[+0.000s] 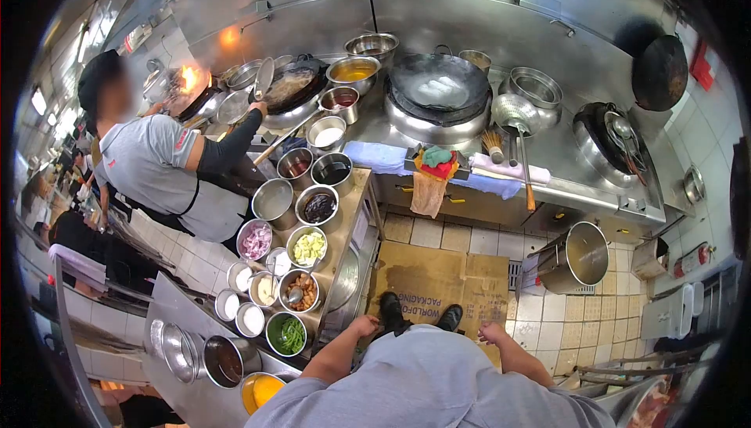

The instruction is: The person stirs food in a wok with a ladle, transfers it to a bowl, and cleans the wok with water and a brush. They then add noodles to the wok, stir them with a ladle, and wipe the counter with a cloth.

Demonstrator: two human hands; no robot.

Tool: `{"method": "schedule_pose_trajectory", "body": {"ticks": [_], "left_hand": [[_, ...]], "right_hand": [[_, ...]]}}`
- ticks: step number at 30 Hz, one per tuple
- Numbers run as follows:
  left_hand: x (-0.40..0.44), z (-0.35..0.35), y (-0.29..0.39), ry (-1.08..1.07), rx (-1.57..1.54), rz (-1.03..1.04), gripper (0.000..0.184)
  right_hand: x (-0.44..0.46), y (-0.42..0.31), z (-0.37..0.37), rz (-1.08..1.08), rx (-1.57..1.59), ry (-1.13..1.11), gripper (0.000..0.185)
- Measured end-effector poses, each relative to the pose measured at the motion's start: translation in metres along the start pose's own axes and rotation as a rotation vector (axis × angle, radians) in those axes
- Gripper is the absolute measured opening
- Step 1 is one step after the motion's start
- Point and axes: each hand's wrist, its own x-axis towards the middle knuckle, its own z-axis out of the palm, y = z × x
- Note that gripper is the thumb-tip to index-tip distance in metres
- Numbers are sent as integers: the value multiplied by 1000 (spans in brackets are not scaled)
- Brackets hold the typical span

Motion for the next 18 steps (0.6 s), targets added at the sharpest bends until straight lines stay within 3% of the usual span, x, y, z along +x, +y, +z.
{"method": "schedule_pose_trajectory", "body": {"ticks": [18], "left_hand": [[-13, 0, 14, -16, -54, -87, 38]], "right_hand": [[0, 9, 7, 29, 55, -7, 24]]}}
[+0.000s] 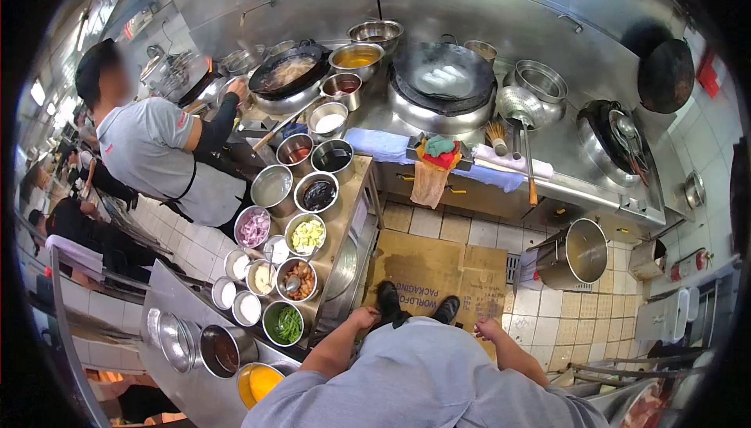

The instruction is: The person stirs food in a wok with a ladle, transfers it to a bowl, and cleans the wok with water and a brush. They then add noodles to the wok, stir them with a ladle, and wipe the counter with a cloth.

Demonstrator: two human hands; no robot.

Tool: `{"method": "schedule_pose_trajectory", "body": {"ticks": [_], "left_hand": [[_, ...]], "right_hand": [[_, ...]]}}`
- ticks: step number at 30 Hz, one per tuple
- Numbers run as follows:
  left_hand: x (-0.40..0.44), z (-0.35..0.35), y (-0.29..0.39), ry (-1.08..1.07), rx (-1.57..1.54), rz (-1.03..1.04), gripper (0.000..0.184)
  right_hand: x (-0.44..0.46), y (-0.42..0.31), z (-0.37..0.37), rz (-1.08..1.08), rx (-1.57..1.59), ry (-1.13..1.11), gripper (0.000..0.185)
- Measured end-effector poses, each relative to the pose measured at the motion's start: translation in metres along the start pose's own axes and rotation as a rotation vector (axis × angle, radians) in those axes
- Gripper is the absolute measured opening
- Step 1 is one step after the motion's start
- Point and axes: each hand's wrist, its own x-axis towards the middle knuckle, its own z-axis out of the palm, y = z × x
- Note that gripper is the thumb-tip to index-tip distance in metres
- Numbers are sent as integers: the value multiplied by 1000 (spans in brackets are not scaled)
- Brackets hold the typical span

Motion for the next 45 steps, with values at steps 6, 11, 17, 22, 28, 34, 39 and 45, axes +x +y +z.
{"method": "schedule_pose_trajectory", "body": {"ticks": [6, 11, 17, 22, 28, 34, 39, 45], "left_hand": [[-5, -4, 4, 8, 18, 5, 40], [10, 3, -10, 2, 78, -81, 38], [-30, -15, 24, 97, 162, -156, 36], [-8, -3, 8, 25, 125, 39, 35], [16, 13, -11, 18, 78, 70, 36], [14, 8, -18, 6, 67, 55, 36], [13, 1, -15, 71, 83, 97, 34], [2, -4, -2, 32, 115, 69, 34]], "right_hand": [[3, -1, -1, 15, -13, 11, 28], [3, -4, -3, 9, -38, 7, 28], [4, -1, -3, -10, -23, 8, 28], [4, -1, -3, -10, -27, 4, 27], [-5, -5, -4, -48, -96, 10, 26], [-3, -1, -7, -43, -31, 37, 27], [-3, 4, -8, -52, -80, 28, 25], [-12, -1, -5, -51, -42, 43, 22]]}}
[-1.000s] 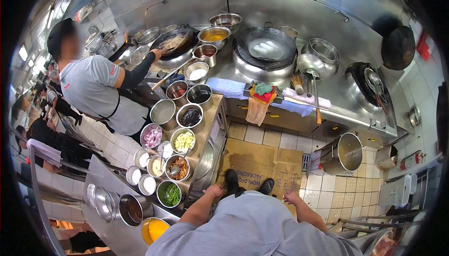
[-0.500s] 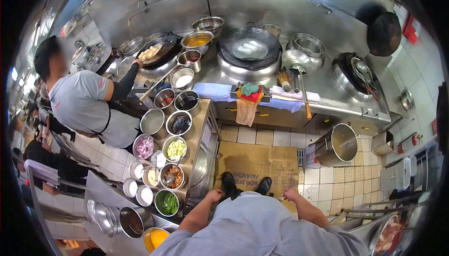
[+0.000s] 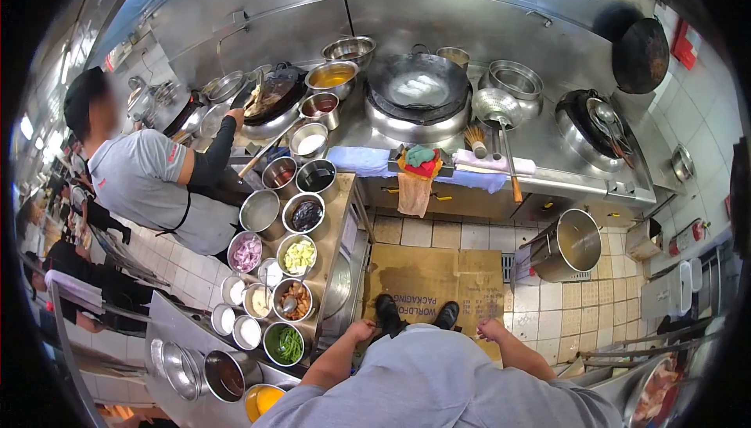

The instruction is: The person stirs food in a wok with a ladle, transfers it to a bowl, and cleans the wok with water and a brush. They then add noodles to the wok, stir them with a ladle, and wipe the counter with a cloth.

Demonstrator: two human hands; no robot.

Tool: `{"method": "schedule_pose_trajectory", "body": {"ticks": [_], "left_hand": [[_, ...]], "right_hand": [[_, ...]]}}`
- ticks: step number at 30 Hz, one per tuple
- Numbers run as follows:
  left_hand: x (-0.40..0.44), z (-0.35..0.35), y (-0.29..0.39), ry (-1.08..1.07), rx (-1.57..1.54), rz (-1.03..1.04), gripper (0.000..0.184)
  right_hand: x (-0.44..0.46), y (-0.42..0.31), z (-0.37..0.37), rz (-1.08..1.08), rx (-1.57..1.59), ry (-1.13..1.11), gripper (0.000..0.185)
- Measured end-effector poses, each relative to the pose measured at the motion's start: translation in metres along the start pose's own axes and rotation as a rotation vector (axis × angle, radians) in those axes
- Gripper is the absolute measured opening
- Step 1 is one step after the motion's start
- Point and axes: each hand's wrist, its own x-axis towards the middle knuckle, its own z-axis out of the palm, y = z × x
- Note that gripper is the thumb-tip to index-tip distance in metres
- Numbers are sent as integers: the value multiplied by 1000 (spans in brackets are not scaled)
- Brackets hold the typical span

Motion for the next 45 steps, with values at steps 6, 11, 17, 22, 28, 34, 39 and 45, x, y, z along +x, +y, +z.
{"method": "schedule_pose_trajectory", "body": {"ticks": [6, 11, 17, 22, 28, 34, 39, 45], "left_hand": [[7, 1, -5, -34, -35, -24, 35], [9, 3, -8, -25, -29, -6, 35], [6, 7, -5, -23, -54, -32, 33], [3, 7, -4, 4, -21, -33, 34], [33, 24, -34, -33, 69, -11, 35], [15, 10, -15, -25, 34, -96, 35], [16, 11, -14, -14, 8, -105, 33], [22, 18, -22, -23, -59, -30, 32]], "right_hand": [[4, 3, 2, -2, -24, 15, 21], [6, 5, 2, 6, 8, 8, 21], [8, 6, 6, -1, 30, -10, 20], [15, 13, 9, 4, 27, -16, 19], [26, 25, 9, -79, -83, -14, 18], [3, 4, 10, -34, 1, 16, 20], [24, 14, 9, -53, -75, 0, 24], [34, 20, 14, -38, -102, 48, 27]]}}
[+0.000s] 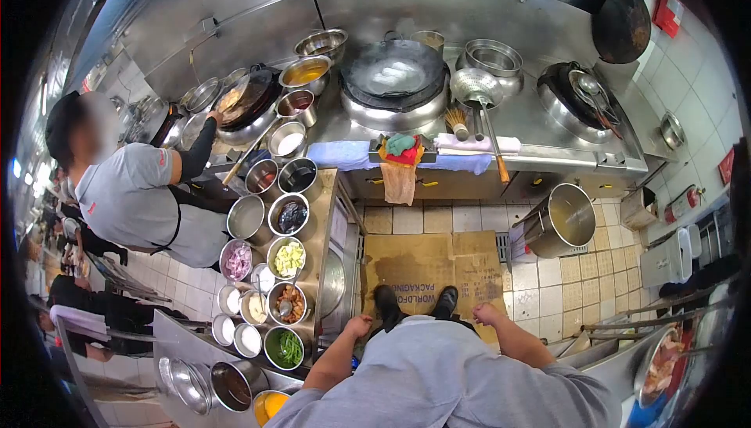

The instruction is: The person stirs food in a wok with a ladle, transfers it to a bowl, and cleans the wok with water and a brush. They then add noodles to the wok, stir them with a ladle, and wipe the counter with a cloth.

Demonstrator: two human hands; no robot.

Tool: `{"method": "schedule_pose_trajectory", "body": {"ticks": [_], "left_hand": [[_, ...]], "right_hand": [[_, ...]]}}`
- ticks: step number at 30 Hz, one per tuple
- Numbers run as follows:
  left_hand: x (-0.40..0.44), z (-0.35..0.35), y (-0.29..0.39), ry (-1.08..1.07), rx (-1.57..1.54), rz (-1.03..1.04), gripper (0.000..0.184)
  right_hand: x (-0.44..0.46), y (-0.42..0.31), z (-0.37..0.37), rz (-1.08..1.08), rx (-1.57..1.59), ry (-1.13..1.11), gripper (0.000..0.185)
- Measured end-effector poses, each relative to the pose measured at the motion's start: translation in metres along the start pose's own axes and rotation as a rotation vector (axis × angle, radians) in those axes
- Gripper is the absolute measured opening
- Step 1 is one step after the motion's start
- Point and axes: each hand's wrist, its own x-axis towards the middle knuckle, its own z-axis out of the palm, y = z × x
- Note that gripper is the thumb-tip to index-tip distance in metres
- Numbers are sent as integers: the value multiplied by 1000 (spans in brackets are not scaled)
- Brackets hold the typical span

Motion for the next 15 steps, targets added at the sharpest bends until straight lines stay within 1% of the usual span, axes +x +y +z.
{"method": "schedule_pose_trajectory", "body": {"ticks": [3, 6, 8, 9, 10, 11, 13, 15], "left_hand": [[4, 6, -6, 12, -84, -17, 31], [2, 7, -7, -2, -73, 4, 31], [-10, -3, 7, 6, -41, -22, 31], [-16, -6, 12, 15, -9, -46, 31], [-15, -6, 11, 15, -11, -51, 31], [-14, -7, 9, 17, -11, -18, 31], [-13, -5, 6, 17, -13, 8, 31], [-13, -5, 7, 6, -19, -17, 31]], "right_hand": [[0, 0, 2, 9, -21, -8, 27], [4, 4, 5, -20, -41, -22, 26], [23, 23, 11, -43, -52, -29, 27], [47, 49, 17, -283, -195, 6, 27], [46, 49, 17, -524, -336, 40, 27], [47, 47, 17, -528, -339, 34, 27], [9, 8, 9, -7, 22, -45, 27], [8, 6, 10, -8, 37, -62, 28]]}}
